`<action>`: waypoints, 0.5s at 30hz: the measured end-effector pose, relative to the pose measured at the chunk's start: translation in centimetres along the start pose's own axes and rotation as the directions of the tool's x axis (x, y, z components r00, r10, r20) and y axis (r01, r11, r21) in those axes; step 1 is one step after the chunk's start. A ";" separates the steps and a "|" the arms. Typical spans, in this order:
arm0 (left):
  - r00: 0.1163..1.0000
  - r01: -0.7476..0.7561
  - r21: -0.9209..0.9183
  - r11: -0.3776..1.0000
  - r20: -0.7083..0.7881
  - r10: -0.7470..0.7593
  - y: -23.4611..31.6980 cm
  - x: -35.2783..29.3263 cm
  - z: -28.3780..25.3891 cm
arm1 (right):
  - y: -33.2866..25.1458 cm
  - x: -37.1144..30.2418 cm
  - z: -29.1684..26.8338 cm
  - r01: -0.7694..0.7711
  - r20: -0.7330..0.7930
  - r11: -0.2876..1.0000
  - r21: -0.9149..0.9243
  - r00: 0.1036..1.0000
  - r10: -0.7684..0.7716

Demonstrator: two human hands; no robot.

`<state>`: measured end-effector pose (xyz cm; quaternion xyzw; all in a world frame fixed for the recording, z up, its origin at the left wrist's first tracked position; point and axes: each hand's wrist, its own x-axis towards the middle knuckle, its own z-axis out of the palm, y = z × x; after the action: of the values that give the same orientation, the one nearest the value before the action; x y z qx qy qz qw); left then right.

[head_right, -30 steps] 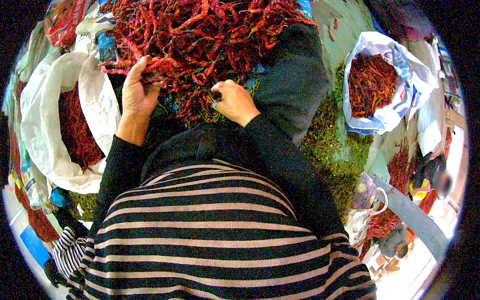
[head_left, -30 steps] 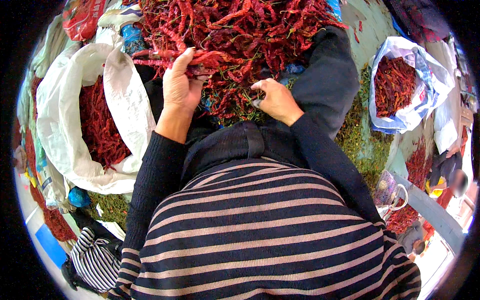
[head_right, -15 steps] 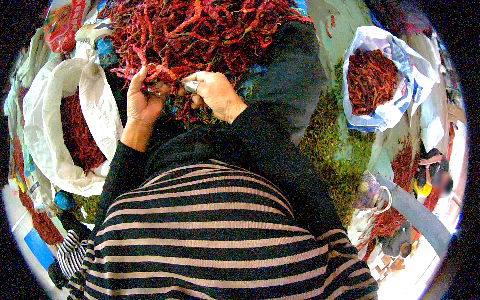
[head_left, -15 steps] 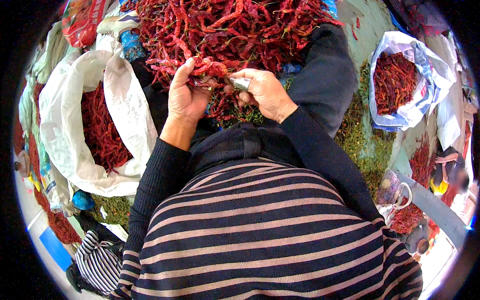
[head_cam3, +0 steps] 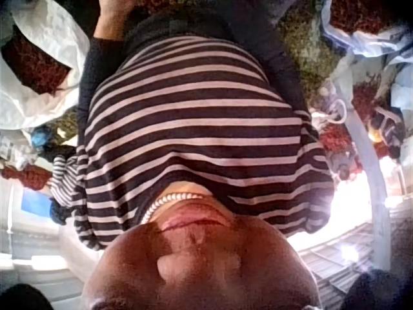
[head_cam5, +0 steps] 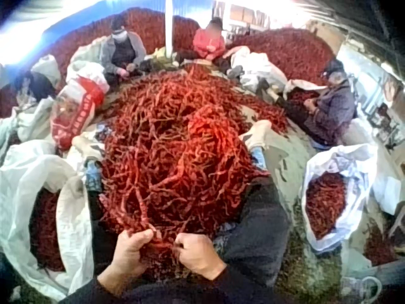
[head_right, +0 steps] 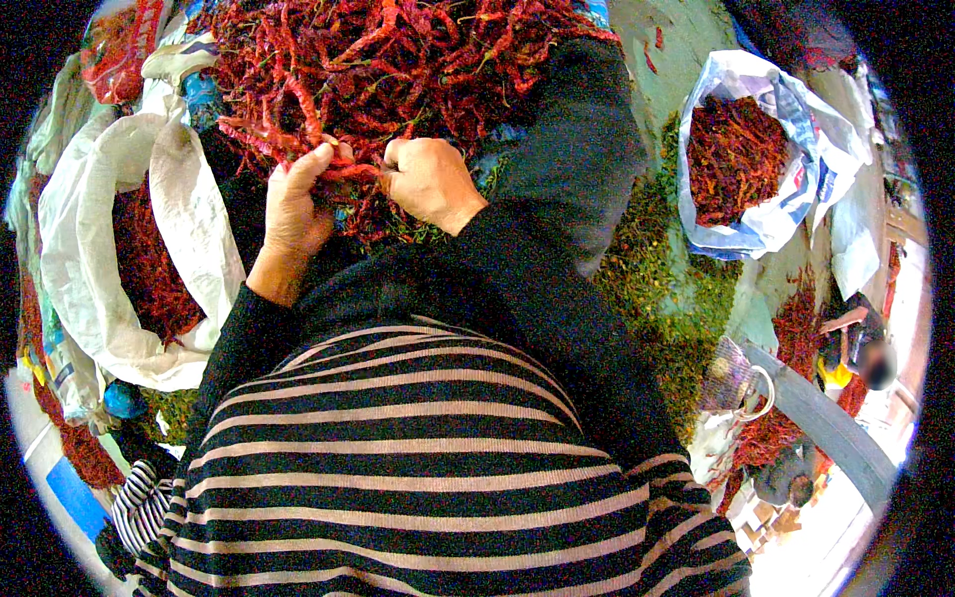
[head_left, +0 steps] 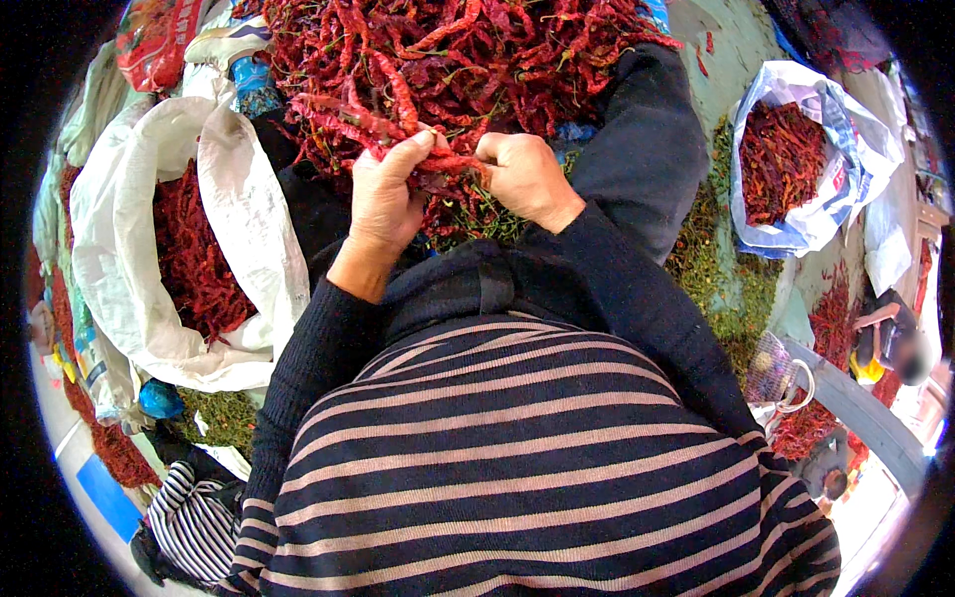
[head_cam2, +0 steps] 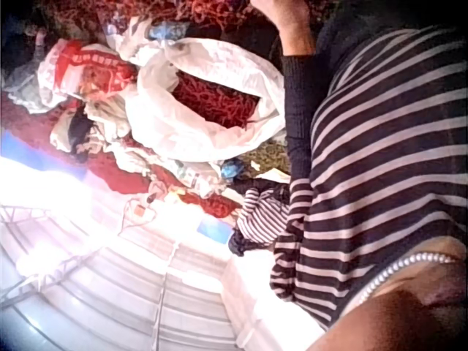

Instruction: The person sits on the floor and removes stems from dried red chilies by hand, placing the de-stemmed chilies into a white sack. The task is performed continuously with both hands.

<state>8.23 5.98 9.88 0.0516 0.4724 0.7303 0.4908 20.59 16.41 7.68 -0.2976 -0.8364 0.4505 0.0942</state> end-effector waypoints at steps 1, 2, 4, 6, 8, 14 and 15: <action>1.000 -0.005 0.036 0.999 -0.010 0.005 -0.2 -0.1 0.0 | 0.4 0.0 0.3 0.037 -0.039 0.992 -0.117 0.998 -0.042; 1.000 0.002 -0.008 1.000 -0.028 -0.003 0.1 -0.2 0.6 | 1.4 0.0 0.8 0.066 -0.076 0.970 -0.233 0.993 -0.086; 0.996 -0.060 0.010 0.998 -0.063 0.060 0.7 0.4 0.6 | 3.7 -0.4 1.5 0.080 -0.123 0.961 -0.266 0.986 -0.116; 0.991 -0.064 -0.027 0.998 -0.123 0.060 1.4 0.9 0.5 | 3.8 -1.6 1.5 0.042 -0.056 0.985 -0.165 0.997 -0.052; 0.983 -0.063 -0.127 0.990 -0.180 0.039 1.1 2.0 -0.7 | 3.7 -1.9 1.6 0.042 -0.032 0.986 -0.159 0.998 -0.048; 0.968 -0.018 -0.111 0.994 -0.250 -0.010 0.6 2.3 -1.1 | 2.6 -1.3 0.8 -0.111 0.059 0.957 0.269 0.993 0.099; 0.967 -0.021 -0.099 0.995 -0.253 -0.005 0.3 2.4 -1.1 | 1.6 -1.2 0.5 -0.124 0.085 0.936 0.329 0.991 0.101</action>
<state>6.19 7.08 8.62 -0.0649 0.4932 0.7560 0.4254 21.96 16.00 6.23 -0.3097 -0.7324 0.5998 0.0892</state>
